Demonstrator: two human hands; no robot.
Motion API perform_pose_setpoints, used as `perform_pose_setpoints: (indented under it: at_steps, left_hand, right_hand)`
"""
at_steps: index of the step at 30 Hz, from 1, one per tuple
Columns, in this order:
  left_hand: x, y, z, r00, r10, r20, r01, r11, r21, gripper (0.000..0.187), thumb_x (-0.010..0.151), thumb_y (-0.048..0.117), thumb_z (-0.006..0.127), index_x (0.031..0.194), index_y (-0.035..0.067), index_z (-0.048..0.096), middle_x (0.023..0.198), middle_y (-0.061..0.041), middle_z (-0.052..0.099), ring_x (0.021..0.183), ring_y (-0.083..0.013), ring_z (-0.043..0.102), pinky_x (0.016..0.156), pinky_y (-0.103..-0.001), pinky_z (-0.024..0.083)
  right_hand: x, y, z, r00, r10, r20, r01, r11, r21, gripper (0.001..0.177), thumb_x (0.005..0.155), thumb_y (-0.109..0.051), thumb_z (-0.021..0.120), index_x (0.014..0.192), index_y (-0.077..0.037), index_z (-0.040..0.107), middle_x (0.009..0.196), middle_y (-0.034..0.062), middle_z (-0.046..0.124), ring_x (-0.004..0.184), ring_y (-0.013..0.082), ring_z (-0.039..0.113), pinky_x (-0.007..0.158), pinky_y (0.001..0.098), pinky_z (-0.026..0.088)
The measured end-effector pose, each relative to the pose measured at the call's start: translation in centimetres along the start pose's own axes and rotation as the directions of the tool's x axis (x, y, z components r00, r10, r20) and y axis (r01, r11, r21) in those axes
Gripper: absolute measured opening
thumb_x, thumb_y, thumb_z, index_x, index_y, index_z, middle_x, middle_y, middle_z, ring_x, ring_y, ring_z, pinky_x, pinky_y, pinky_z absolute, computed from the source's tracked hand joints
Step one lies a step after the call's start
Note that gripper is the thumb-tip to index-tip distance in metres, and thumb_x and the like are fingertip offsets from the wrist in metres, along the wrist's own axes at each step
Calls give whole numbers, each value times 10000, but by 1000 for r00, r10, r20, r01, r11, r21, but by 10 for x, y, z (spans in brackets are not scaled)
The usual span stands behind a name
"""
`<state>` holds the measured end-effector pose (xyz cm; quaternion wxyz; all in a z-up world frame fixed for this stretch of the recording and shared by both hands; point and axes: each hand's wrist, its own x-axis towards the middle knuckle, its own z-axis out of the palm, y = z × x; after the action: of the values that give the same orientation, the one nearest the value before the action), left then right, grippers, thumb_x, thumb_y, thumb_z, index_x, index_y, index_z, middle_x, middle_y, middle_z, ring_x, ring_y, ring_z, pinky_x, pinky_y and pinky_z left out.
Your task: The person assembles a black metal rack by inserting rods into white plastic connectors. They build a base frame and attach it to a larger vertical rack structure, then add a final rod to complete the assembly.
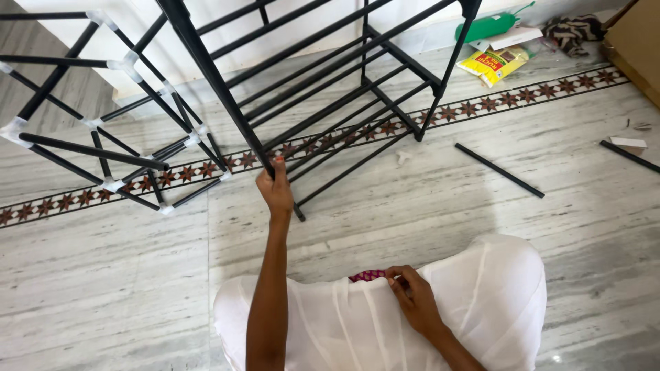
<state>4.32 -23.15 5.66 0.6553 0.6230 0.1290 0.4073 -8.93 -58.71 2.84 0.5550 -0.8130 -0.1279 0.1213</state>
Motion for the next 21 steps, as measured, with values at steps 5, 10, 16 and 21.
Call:
perform_pose_setpoints:
  at_steps: [5,10,16,21]
  left_hand:
    - [-69,31,-18,999,-35,26,35,999,-5,506,1060,315,637,640,118,435,558,85,319,503,-24,256,463,-266,172]
    - [-109,54,-40,996,-75,51,75,997,-6,501,1050,275,622,620,118,418,551,79,304,501,-28,240,461,-262,169]
    - [-125,65,-61,994,-61,88,62,998,-11,499,1049,217,604,619,120,371,558,74,304,511,-30,234,468,-265,170]
    - [-138,44,-53,992,124,-31,-118,982,149,347,1075,181,591,786,84,424,680,38,408,602,-44,329,549,-230,289]
  right_hand:
    - [29,-5,-12,991,-109,-80,108,994,-17,153,956,-148,645,1086,-75,680,951,18,706,761,132,633,676,279,517]
    - [122,-12,-48,825,-471,-314,453,882,-133,179,1006,-66,642,1185,-74,632,1176,82,624,951,168,615,780,304,520]
    - [239,-6,-111,678,-529,-510,477,845,-241,794,959,-98,767,1567,-35,260,1513,232,421,1326,348,464,1074,426,416]
    - [289,62,-131,953,-239,-188,275,940,202,764,999,-249,683,1599,-66,247,1602,191,398,1471,318,411,1091,413,438]
